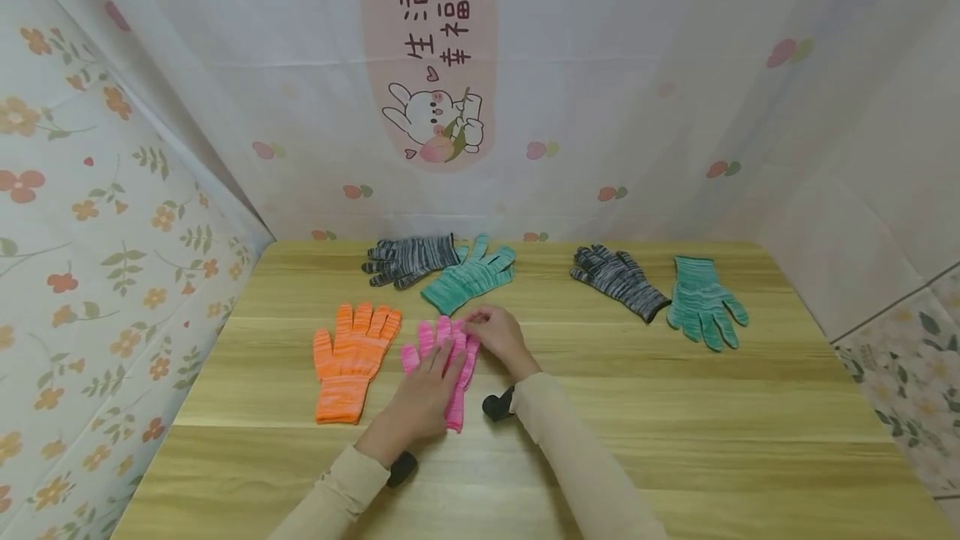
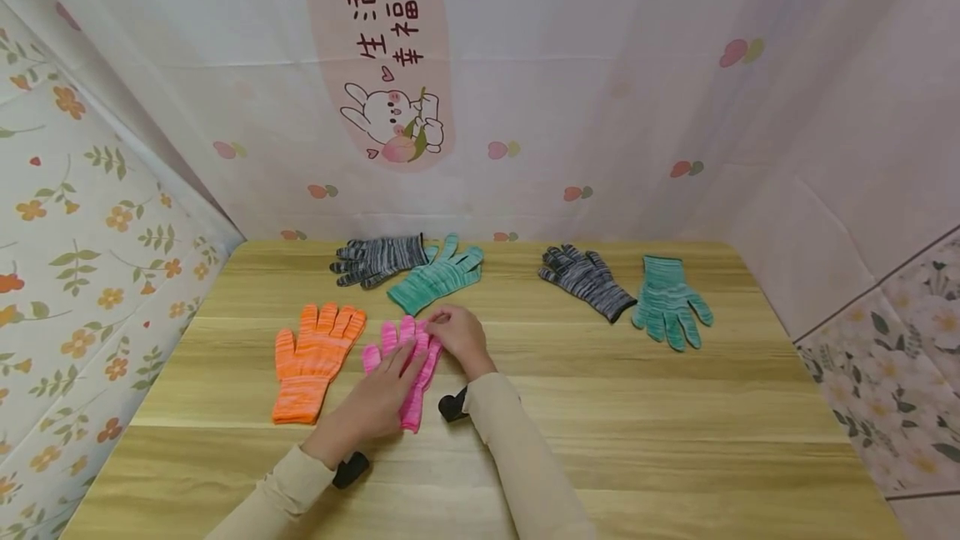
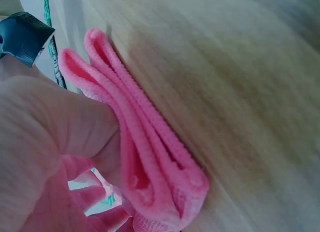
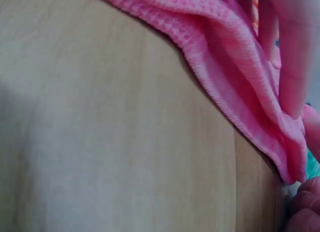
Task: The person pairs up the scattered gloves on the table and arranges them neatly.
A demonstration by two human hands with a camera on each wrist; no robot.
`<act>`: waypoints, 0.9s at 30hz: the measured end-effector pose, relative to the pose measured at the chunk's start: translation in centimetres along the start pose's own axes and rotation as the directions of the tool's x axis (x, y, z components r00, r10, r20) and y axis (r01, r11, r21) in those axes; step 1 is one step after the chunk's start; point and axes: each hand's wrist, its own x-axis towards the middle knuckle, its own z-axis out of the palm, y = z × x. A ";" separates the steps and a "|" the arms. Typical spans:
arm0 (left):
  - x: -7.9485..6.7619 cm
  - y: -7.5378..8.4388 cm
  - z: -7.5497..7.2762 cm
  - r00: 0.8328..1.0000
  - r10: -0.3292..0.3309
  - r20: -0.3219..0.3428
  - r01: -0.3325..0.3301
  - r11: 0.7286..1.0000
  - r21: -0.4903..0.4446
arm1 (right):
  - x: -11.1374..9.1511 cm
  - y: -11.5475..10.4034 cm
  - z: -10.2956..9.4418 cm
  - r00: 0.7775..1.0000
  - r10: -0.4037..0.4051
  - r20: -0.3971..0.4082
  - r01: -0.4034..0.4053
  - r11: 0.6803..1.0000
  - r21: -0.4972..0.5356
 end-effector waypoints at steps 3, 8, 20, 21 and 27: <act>0.0 -0.1 0.2 0.999 0.036 -0.021 -0.035 0.999 0.032 | 0.0 -0.3 0.3 1.000 0.002 -0.023 -0.004 0.996 -0.089; 0.0 -0.1 0.3 0.998 0.058 -0.030 -0.056 0.997 0.046 | 0.0 -0.4 0.7 0.998 0.003 -0.062 -0.014 0.984 -0.180; 0.3 0.3 0.4 1.000 -0.011 0.005 0.011 1.000 -0.011 | 0.2 0.2 -1.7 0.993 0.021 0.117 -0.004 0.989 -0.148; 0.3 0.3 0.4 1.000 -0.008 0.009 0.008 1.000 -0.010 | 0.2 0.1 -1.9 0.989 0.021 0.147 0.001 0.988 -0.152; 0.1 0.5 0.2 1.000 -0.003 0.009 0.002 1.000 0.018 | -0.2 0.4 -2.7 0.962 0.066 0.265 -0.046 0.996 -0.081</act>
